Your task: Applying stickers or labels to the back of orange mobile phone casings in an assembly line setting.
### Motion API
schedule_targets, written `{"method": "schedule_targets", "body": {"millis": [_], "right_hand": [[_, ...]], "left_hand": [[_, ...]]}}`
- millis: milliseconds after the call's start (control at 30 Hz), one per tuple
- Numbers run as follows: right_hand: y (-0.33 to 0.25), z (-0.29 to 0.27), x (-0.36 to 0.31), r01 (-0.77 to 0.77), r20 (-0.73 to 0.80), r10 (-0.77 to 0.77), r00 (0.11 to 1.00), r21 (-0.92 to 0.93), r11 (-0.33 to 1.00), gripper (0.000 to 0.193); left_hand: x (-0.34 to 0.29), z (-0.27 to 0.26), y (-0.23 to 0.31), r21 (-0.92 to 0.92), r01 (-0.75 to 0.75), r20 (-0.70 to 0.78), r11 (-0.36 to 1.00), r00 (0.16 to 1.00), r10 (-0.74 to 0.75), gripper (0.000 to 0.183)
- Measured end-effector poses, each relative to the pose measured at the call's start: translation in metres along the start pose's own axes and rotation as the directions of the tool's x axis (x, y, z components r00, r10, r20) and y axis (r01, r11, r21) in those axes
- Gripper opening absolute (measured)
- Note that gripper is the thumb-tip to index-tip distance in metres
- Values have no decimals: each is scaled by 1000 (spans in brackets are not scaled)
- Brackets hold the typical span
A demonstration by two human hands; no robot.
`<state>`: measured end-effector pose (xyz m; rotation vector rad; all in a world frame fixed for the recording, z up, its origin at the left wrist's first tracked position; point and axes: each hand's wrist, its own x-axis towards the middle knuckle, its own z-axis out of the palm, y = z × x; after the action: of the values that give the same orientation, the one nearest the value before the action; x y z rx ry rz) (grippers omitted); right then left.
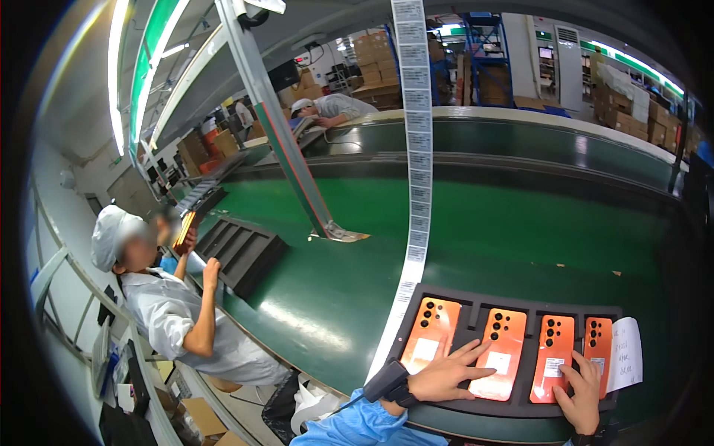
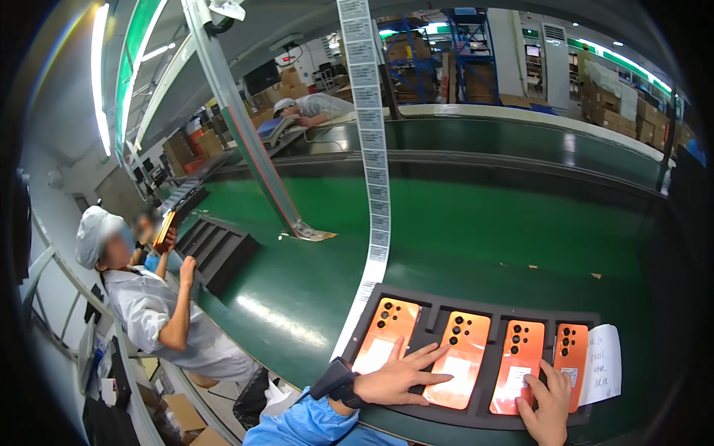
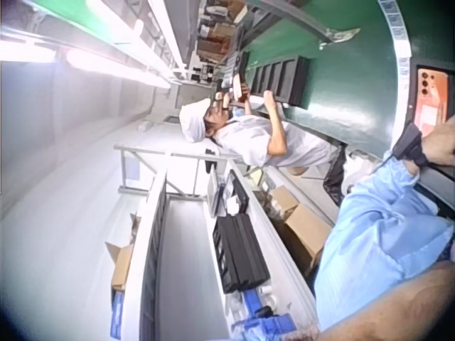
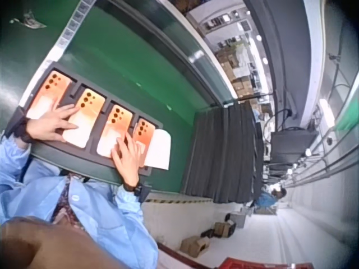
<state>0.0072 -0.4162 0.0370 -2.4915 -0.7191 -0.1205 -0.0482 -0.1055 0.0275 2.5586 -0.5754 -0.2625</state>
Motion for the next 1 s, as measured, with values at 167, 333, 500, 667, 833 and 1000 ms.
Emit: {"method": "schedule_targets", "body": {"millis": [167, 333, 500, 667, 833, 1000], "right_hand": [[3, 1, -2, -20, 4, 20, 1000, 1, 1000, 36], [3, 2, -2, 6, -15, -6, 1000, -8, 1000, 35], [12, -1, 3, 187, 9, -187, 982, -84, 979, 34], [8, -6, 5, 210, 49, -205, 978, -162, 964, 34], [4, -9, 6, 234, 41, -231, 972, -169, 957, 32], [-2, -13, 7, 239, 48, -234, 971, -186, 953, 32]], "left_hand": [[5, 3, 0, 11, 12, 18, 1000, 1000, -12, 59], [5, 6, 2, -37, 23, -38, 999, 999, -24, 60], [3, 2, 2, -22, 37, 21, 999, 999, -36, 63], [4, 3, 2, -47, 27, -8, 999, 1000, -27, 64], [5, 7, 2, -53, 21, -39, 998, 999, -23, 63], [5, 14, 2, -77, 21, -52, 997, 998, -25, 63]]}}
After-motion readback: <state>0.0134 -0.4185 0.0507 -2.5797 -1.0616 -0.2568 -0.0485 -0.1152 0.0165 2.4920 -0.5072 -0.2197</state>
